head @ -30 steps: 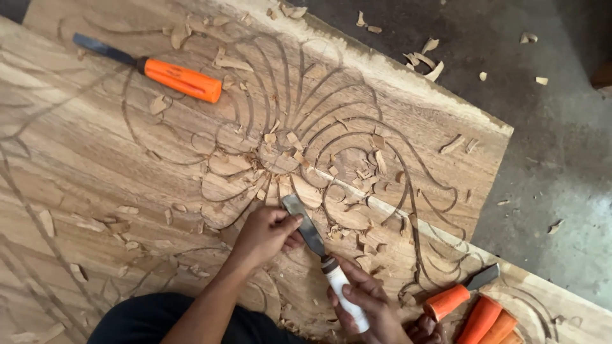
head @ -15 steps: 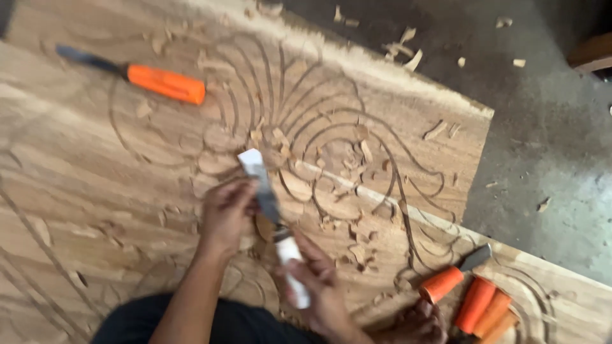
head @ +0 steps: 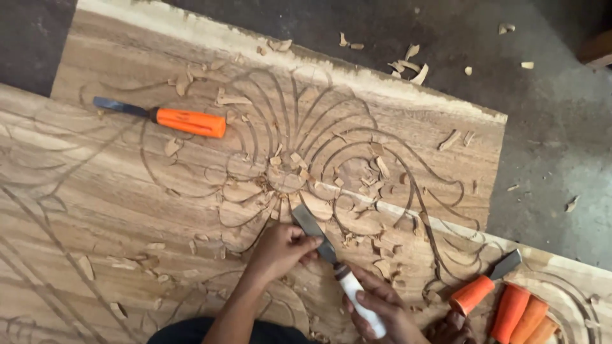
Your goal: The person carves decorative patterns into a wooden board using chisels.
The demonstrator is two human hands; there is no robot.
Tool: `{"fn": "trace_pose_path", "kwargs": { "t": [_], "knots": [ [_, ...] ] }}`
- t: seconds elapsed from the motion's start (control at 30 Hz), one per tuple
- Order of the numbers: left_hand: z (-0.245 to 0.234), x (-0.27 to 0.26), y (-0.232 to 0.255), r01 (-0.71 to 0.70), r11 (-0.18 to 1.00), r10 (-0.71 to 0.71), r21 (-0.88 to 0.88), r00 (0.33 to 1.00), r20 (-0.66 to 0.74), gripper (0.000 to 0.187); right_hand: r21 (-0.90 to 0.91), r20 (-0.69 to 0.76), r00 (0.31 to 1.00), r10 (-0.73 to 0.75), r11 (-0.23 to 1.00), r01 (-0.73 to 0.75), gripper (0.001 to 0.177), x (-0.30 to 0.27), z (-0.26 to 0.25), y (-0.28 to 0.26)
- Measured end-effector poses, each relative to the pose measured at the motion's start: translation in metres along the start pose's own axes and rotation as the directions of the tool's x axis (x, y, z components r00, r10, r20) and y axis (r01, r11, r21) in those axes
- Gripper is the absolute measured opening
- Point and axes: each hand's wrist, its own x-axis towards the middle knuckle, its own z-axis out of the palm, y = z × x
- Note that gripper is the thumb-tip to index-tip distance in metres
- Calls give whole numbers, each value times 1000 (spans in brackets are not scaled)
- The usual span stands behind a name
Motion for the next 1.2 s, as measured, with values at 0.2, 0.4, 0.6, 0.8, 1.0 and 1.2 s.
{"fn": "trace_pose_path", "kwargs": {
  "t": [0.2,0.4,0.6,0.8,1.0,1.2],
  "knots": [
    [3,-2,6,65,992,-69,-110,997,-35,18,40,-106,993,47,998,-43,65,-8,-5,5],
    [9,9,-17,31,938,-40,-345,999,-18,15,26,-8,1000,-10,1000,10,65,1,6,3],
    [5,8,-19,46,882,-80,-469,995,-52,12,101,-52,998,-39,994,44,66,3,20,20],
    [4,9,-29,25,854,-95,-519,990,-108,10,231,-23,990,-142,962,143,68,5,49,44],
    [-4,2,-32,-61,832,-42,-552,984,-173,11,286,-115,962,-249,919,272,64,9,102,76],
    [18,7,-36,-181,852,10,-492,943,-332,16,89,-155,928,-337,931,353,56,-13,107,64]
  ]
}}
